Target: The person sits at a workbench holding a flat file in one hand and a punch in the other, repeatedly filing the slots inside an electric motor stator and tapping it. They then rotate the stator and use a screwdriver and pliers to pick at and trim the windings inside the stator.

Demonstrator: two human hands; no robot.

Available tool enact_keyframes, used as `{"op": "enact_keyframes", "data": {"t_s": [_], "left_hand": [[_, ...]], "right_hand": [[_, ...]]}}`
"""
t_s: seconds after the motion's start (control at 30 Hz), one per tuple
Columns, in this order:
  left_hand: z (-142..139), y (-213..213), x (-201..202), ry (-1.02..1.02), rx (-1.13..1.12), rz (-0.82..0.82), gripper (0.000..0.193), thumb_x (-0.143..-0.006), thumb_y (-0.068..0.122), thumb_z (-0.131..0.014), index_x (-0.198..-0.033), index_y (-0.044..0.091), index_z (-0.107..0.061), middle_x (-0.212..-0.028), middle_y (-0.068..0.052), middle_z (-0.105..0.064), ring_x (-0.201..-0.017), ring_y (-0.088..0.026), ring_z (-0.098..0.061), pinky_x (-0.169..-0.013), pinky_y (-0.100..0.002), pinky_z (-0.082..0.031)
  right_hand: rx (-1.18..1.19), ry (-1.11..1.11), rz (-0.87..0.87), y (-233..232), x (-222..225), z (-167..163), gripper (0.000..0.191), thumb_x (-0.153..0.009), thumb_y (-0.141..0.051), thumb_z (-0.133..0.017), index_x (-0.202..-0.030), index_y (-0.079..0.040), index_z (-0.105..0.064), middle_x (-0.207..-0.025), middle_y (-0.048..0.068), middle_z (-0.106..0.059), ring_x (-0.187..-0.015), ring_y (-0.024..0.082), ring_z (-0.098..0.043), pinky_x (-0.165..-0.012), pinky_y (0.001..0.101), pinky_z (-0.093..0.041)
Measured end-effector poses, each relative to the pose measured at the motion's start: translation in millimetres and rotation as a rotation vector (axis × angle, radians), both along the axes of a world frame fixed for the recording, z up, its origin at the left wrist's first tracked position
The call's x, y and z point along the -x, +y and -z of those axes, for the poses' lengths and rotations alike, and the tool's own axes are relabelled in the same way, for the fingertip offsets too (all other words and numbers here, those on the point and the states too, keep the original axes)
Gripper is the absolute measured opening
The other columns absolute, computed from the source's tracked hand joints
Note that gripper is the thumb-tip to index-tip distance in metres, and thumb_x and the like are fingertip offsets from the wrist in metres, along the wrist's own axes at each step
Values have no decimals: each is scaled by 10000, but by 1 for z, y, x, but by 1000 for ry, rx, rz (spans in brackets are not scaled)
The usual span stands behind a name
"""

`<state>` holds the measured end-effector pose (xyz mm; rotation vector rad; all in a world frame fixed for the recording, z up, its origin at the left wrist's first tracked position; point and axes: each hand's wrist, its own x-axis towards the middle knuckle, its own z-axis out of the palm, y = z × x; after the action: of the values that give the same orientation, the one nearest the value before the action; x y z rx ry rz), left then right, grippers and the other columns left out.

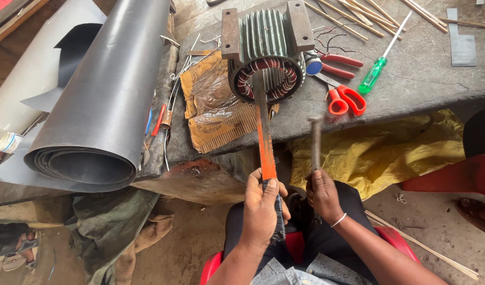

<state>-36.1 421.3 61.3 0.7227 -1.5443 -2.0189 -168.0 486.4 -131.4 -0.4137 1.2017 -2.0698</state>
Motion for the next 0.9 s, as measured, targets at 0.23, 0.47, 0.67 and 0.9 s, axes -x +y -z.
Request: {"op": "enact_keyframes", "data": {"t_s": [0.23,0.47,0.67,0.9], "left_hand": [[1,6,9,37,-42,-42,341,-1067,225,-485,-1340,29,-433,-850,-71,-613,-482,-93,-571,-398,-230,-465],[10,16,26,84,-67,-85,280,-1075,220,-457,-1298,52,-448,-850,-70,-607,-466,-99,-563,-389,-237,-461],[9,17,22,100,-97,-77,264,-1081,205,-467,-1302,62,-458,-863,-72,-610,-483,-112,-569,-399,-247,-459],[-1,7,4,113,-213,-104,292,-1057,212,-480,-1302,53,-480,-839,-78,-620,-469,-107,-554,-371,-239,-437]], "right_hand": [[457,-59,271,-19,10,-35,352,-1085,-466,-388,-1056,-139,-513,-683,-14,-489,-492,69,-440,-418,248,-370],[-201,444,2,-35,28,-37,380,-1111,-368,-452,-926,-53,-555,-674,-6,-507,-586,74,-472,-509,267,-413],[179,211,134,-24,24,-32,286,-1093,-355,-458,-1039,-80,-516,-710,-51,-454,-567,43,-416,-468,232,-355],[-15,332,-49,-30,24,-41,332,-1117,-368,-458,-986,-76,-547,-685,-49,-474,-553,35,-415,-461,218,-365]]}}
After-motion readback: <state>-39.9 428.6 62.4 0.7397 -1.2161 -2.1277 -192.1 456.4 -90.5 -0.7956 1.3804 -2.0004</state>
